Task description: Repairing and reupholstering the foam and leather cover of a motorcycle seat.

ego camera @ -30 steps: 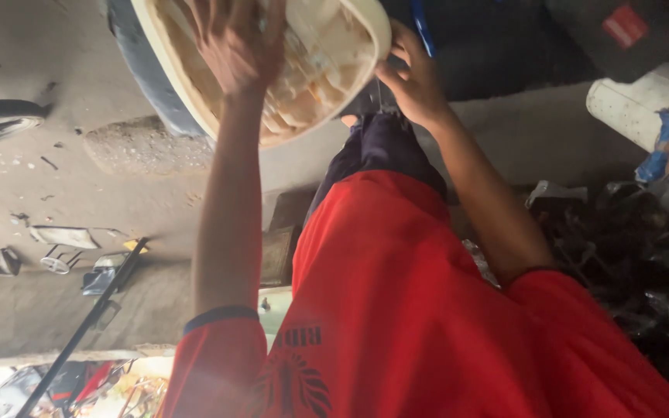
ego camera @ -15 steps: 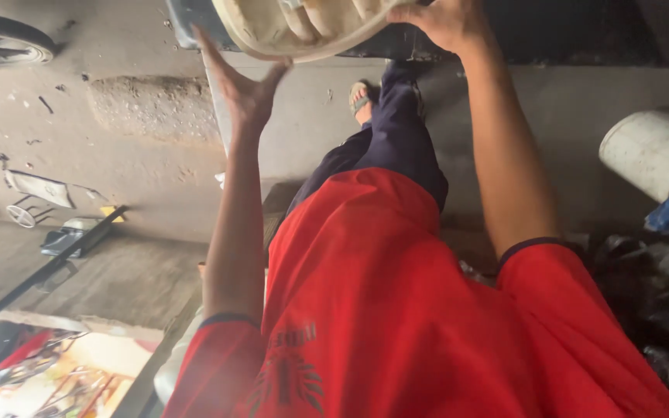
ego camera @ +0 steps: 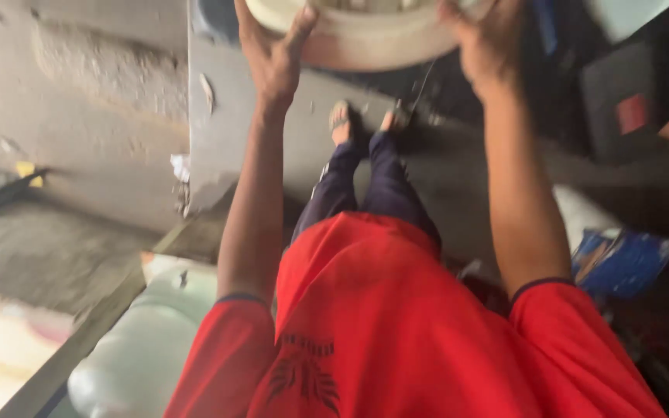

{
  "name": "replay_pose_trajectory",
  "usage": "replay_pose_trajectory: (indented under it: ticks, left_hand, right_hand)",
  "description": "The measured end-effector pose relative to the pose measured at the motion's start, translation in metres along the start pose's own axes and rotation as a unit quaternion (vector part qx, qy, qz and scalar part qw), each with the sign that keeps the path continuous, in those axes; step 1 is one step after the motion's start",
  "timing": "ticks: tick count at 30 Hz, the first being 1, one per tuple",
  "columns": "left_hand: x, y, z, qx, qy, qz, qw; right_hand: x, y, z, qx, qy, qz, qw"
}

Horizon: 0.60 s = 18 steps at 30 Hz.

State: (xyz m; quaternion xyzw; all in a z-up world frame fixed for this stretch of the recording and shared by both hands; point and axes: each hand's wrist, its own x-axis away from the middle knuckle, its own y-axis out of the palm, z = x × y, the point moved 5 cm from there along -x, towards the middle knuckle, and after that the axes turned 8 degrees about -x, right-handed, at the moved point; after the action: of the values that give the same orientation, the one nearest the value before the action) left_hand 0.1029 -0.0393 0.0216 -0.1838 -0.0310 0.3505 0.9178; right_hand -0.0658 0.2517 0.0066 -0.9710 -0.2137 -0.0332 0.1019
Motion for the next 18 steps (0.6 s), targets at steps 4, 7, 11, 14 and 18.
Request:
replay_pose_trajectory:
  ticks: [4,7,11,14,18]
  left_hand:
    - [-0.024,-0.006,0.038,0.089,-0.07,0.037,0.993]
    - [-0.033,-0.009,0.052,0.082,-0.096,0.043,0.991]
    - [-0.057,-0.007,0.053,0.134,-0.133,0.012,0.982]
    - [-0.063,-0.007,0.052,0.139,-0.145,0.02,0.979]
    - [-0.066,-0.005,0.08,0.156,-0.165,0.023,0.974]
  right_hand:
    - [-0.022,0.016,-0.026,-0.127,-0.009,-0.013,0.992]
    - [-0.03,0.014,-0.024,-0.164,0.033,0.023,0.986]
    - [-0.048,0.001,-0.059,0.093,-0.038,0.006,0.995]
    - [-0.056,0.016,-0.124,0.248,-0.206,-0.049,0.945]
    - [-0.071,0.074,-0.202,0.361,-0.348,-0.224,0.835]
